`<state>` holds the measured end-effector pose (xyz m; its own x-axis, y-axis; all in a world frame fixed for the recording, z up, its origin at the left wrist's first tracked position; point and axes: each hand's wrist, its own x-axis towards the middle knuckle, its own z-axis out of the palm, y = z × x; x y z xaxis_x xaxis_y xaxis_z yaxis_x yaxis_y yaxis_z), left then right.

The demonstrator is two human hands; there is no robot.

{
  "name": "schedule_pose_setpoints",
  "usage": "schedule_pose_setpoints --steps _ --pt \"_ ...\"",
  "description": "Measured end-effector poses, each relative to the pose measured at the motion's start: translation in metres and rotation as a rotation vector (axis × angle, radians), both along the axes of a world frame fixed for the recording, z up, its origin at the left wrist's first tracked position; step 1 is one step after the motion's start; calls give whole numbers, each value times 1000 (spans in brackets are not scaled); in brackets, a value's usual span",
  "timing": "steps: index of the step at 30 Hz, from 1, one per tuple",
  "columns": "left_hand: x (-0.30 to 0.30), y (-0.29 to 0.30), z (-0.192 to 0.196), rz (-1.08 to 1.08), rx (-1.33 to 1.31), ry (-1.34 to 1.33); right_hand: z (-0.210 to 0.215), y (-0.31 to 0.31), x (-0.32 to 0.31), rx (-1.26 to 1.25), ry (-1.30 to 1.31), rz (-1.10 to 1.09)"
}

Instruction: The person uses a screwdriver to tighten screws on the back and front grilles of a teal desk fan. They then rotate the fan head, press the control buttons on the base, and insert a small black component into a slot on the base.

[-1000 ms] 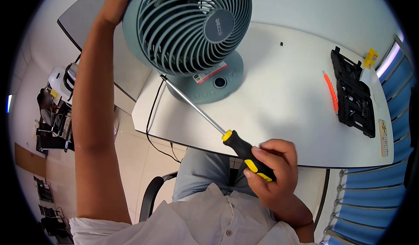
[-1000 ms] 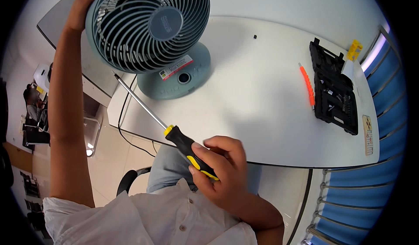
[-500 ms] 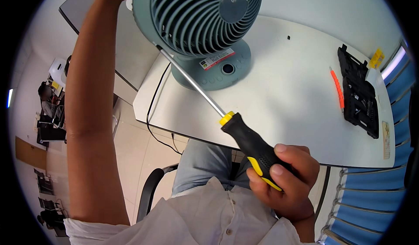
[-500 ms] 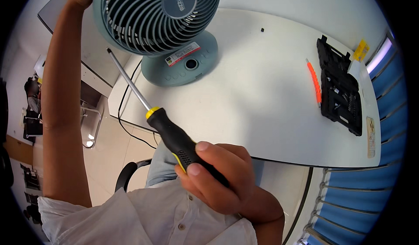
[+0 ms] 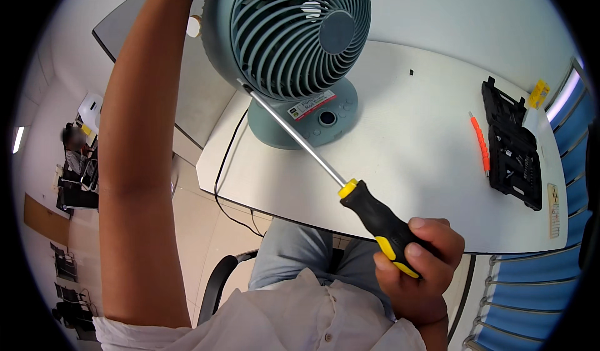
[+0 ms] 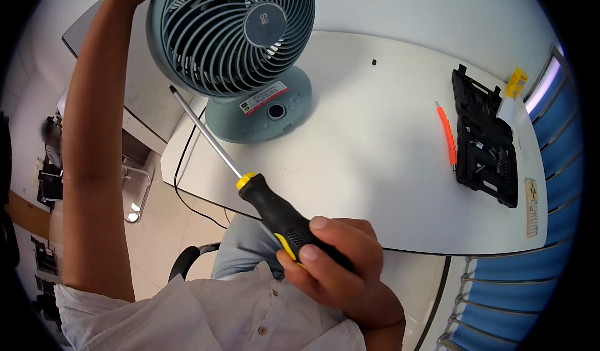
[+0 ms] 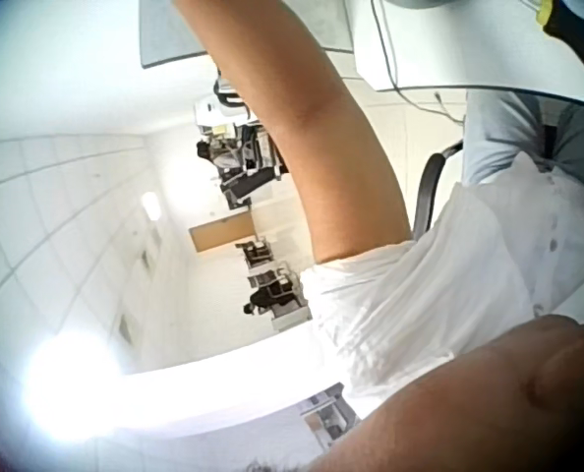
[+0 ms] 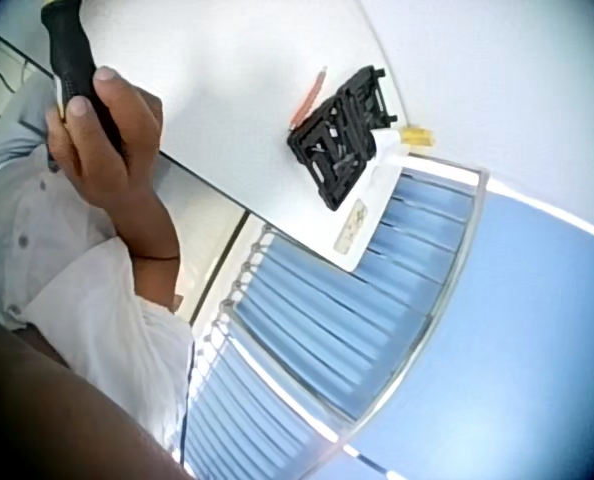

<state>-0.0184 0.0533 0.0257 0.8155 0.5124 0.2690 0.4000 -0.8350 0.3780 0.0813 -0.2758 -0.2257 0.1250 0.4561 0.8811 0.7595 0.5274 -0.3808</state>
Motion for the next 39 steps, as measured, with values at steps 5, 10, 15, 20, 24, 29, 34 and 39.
schedule_pose_setpoints --steps 5,10,15,20,24,29,34,39 --pt "9 7 -1 51 -47 19 5 9 3 25 -75 3" --pt "2 -11 -6 7 -38 35 6 11 9 53 -56 -3" --pt "4 -6 0 87 120 126 3 6 8 60 -5 1" --pt "22 -16 6 11 88 190 -2 -4 15 36 39 -32" --pt "24 -11 12 14 -37 196 0 -5 17 -6 79 -32" --pt "44 2 7 -56 -63 241 -4 -1 15 -49 93 -58" --pt "45 -1 15 -2 -44 299 -6 0 14 -62 129 12" --pt "49 -13 25 -84 -83 386 10 2 13 -70 106 -18"
